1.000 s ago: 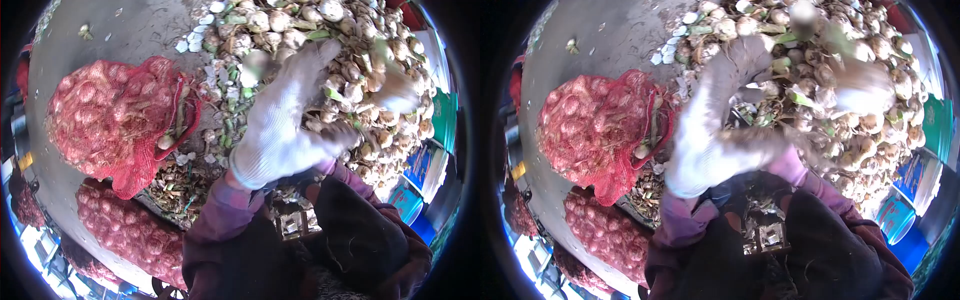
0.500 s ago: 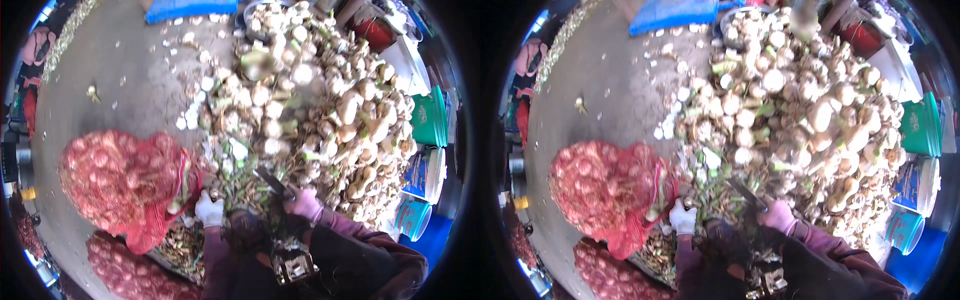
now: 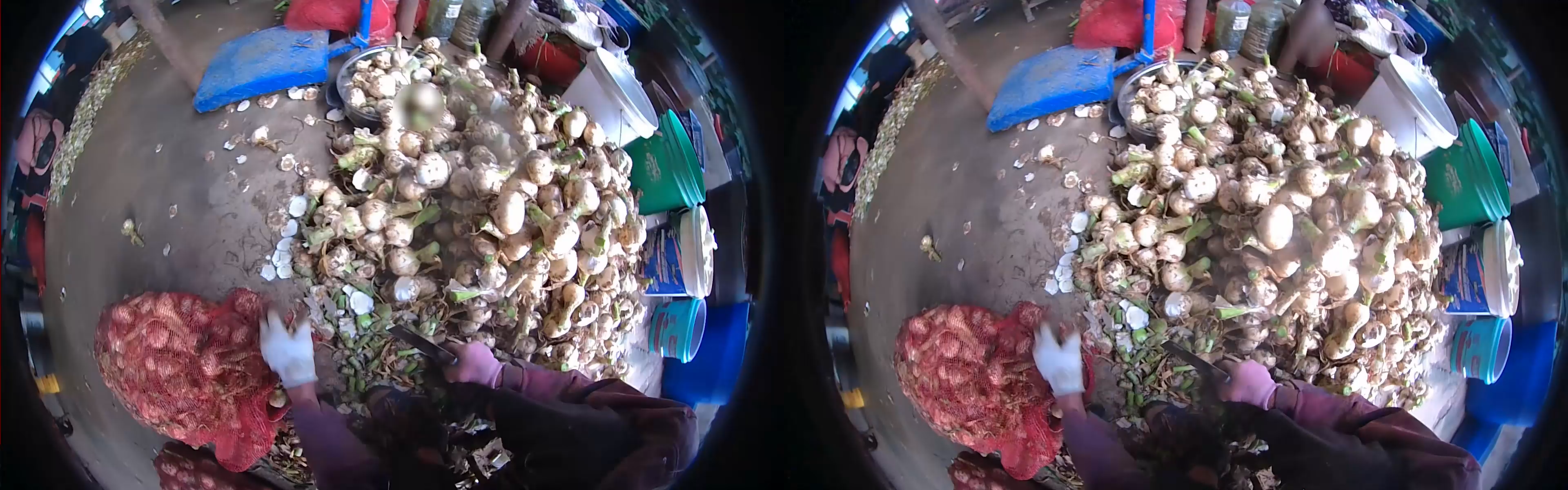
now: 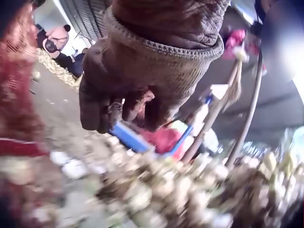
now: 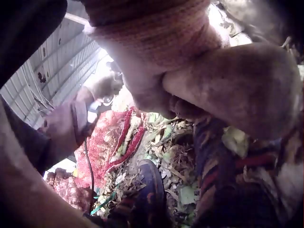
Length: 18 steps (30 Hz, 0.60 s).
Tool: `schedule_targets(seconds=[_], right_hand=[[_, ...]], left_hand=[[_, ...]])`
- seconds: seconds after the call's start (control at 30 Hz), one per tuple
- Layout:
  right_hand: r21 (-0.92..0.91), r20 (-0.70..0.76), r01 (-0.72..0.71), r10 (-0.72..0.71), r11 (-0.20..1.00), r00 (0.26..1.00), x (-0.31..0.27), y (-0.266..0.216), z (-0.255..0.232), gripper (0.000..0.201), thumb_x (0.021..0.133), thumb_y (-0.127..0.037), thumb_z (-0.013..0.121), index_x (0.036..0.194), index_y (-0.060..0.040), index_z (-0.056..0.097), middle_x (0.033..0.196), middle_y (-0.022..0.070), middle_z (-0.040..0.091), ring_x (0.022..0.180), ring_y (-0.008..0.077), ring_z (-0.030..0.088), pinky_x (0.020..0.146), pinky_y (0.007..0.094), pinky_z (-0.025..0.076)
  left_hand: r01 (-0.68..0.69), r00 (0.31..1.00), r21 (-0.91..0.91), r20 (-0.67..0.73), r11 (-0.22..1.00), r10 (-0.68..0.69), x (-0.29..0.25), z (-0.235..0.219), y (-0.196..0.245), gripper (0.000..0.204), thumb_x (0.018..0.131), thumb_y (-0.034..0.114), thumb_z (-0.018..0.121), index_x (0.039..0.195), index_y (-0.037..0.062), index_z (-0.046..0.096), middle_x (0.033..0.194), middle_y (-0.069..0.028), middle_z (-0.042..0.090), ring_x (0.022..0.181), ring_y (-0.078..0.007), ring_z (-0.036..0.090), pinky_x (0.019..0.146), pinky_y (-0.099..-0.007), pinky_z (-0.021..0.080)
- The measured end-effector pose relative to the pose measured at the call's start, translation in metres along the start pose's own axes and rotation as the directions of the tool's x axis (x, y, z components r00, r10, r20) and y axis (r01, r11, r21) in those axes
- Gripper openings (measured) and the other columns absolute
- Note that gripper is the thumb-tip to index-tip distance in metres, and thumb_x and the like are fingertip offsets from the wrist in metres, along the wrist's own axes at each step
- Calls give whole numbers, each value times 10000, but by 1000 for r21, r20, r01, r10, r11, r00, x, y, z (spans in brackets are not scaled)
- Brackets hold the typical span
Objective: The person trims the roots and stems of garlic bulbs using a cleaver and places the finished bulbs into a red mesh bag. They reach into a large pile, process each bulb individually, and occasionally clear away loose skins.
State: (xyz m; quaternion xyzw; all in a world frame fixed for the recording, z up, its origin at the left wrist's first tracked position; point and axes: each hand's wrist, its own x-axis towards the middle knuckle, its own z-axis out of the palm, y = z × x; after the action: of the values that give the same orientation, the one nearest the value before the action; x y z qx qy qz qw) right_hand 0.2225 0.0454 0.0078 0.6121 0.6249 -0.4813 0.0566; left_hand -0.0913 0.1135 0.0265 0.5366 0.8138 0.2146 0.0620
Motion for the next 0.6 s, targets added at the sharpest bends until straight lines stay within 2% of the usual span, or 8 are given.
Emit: schedule_targets(seconds=[0.07, 0.1, 0.17, 0.2, 0.23, 0.27, 0.37, 0.6], right_hand=[[-1, 18, 24, -24, 1000, 1000, 4, 3, 2, 493, 670, -393, 647, 1108, -173, 589, 786, 174, 643, 742, 368, 621, 676, 435, 503], [-20, 16, 30, -29, 999, 999, 3, 0, 0, 490, 669, -385, 649, 1093, -148, 587, 785, 179, 641, 743, 364, 623, 678, 432, 505], [-106, -73, 146, -155, 983, 985, 6, 14, 9, 477, 663, -354, 656, 1068, -112, 582, 778, 181, 640, 727, 363, 625, 653, 422, 509], [-76, -69, 133, -138, 988, 988, 6, 18, 8, 473, 658, -335, 660, 1061, -103, 579, 757, 180, 638, 713, 360, 627, 638, 416, 511], [-38, -43, 127, -129, 991, 991, 7, 20, 9, 469, 652, -316, 663, 1054, -93, 575, 736, 179, 636, 700, 357, 628, 623, 409, 513], [7, -35, 135, -135, 991, 990, 8, 22, 10, 460, 644, -307, 668, 1043, -93, 583, 713, 176, 633, 687, 355, 628, 612, 406, 512], [-34, -102, 99, -102, 994, 989, 8, 9, 6, 429, 623, -302, 684, 995, -101, 612, 665, 169, 625, 668, 346, 628, 608, 406, 511], [-40, -46, 80, -82, 996, 996, 6, 2, 3, 414, 607, -287, 694, 973, -104, 624, 675, 169, 627, 661, 354, 622, 611, 413, 507]], left_hand=[[125, 988, 336, 45, 934, -149, -49, 14, -41, 467, 674, 282, 691, 1057, 68, 532, 965, -197, 552, 897, -375, 556, 731, -468, 462], [238, 947, 515, 66, 823, -315, -60, 14, -45, 478, 683, 305, 688, 1078, 91, 523, 971, -175, 544, 905, -364, 550, 730, -467, 470], [217, 974, 539, -56, 814, -222, -80, 21, -60, 484, 695, 360, 682, 1086, 121, 528, 973, -164, 530, 925, -353, 536, 721, -473, 478], [230, 957, 485, 43, 844, -286, -79, 20, -54, 531, 701, 410, 668, 1106, 101, 519, 1035, -170, 524, 978, -351, 511, 766, -482, 466], [34, 989, 665, -131, 746, 72, -97, 47, -88, 588, 706, 440, 654, 1126, 58, 501, 1108, -173, 511, 1011, -350, 493, 824, -480, 439], [109, 994, 717, -78, 689, -77, -97, 52, -85, 641, 697, 432, 659, 1154, 24, 471, 1157, -179, 499, 1030, -352, 483, 864, -474, 415], [330, 929, 528, -36, 783, -368, -73, 39, -56, 595, 678, 312, 695, 1172, 85, 451, 990, -167, 512, 946, -314, 500, 792, -462, 429], [232, 953, 551, 36, 801, -300, -69, 36, -61, 574, 670, 325, 724, 1140, 127, 462, 875, -126, 533, 802, -309, 560, 662, -430, 465]])
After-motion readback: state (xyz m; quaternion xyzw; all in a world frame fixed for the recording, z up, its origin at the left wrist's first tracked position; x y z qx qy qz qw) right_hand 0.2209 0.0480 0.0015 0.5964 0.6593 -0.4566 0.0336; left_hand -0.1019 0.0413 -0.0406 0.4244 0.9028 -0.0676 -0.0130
